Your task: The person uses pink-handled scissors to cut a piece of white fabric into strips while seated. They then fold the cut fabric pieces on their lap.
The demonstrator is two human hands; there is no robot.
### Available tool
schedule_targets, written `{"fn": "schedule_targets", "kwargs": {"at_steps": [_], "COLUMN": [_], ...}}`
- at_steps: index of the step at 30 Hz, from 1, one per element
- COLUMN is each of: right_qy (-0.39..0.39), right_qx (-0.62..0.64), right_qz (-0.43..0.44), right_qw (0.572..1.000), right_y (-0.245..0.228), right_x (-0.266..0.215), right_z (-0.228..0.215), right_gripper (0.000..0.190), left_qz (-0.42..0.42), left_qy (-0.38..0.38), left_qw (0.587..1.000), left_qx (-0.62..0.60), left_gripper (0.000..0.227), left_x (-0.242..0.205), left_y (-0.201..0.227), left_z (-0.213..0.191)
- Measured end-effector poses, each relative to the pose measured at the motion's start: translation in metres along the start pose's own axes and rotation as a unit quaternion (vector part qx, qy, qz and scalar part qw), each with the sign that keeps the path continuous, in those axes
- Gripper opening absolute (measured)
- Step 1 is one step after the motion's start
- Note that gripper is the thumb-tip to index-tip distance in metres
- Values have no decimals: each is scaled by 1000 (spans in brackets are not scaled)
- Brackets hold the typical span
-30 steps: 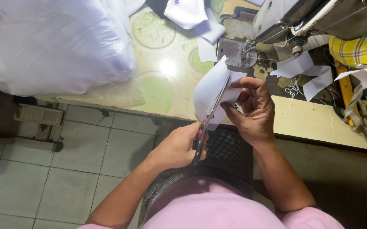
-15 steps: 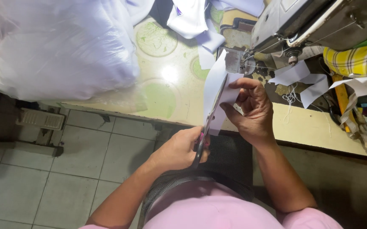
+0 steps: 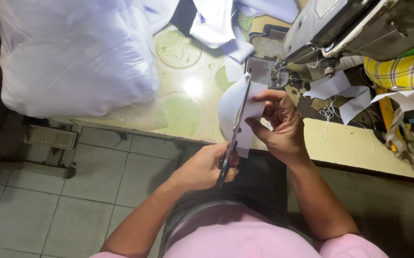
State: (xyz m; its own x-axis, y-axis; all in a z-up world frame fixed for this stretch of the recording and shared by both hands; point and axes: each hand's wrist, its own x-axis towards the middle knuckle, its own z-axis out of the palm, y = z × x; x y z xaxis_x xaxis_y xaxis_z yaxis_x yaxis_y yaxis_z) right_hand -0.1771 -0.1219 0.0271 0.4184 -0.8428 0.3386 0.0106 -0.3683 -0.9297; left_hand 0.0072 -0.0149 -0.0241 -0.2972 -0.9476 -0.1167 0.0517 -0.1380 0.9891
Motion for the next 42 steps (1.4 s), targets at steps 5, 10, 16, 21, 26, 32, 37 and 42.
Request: {"fn": "schedule_targets", "kwargs": {"at_steps": [5,10,16,21,26,32,37,42], "right_qy": [10,66,93,143,257,334,331,358], "right_qx": [5,40,27,-21,-85,-197,-245,-231], "right_qz": [-4,34,37,21,21,-10,-33,37], "right_qw": [1000,996,995,989,962,922,911,904], "right_y": [15,26,30,28,30,33,43,27], "right_x": [11,6,-21,-62,-144,-187,-191,-185], "right_z": [-3,-18,-50,-87,-155,-217,-223,-205], "right_gripper": [51,61,60,40,34,25,20,18], "left_qz": [5,0,-34,-58,-113,-33,51,-89], "left_qy": [24,53,111,108,-3,-75,-96,-136], "left_qw": [994,989,969,897,850,838,874,872], "left_qx": [-104,-138,220,424,514,539,474,462], "left_gripper": [23,29,39,47,53,51,67,86], "left_x": [-2,-15,-38,-51,-34,30,101,177], "left_y": [18,62,77,76,89,99,112,130], "left_z": [-3,-24,-43,-38,6,64,94,132]}}
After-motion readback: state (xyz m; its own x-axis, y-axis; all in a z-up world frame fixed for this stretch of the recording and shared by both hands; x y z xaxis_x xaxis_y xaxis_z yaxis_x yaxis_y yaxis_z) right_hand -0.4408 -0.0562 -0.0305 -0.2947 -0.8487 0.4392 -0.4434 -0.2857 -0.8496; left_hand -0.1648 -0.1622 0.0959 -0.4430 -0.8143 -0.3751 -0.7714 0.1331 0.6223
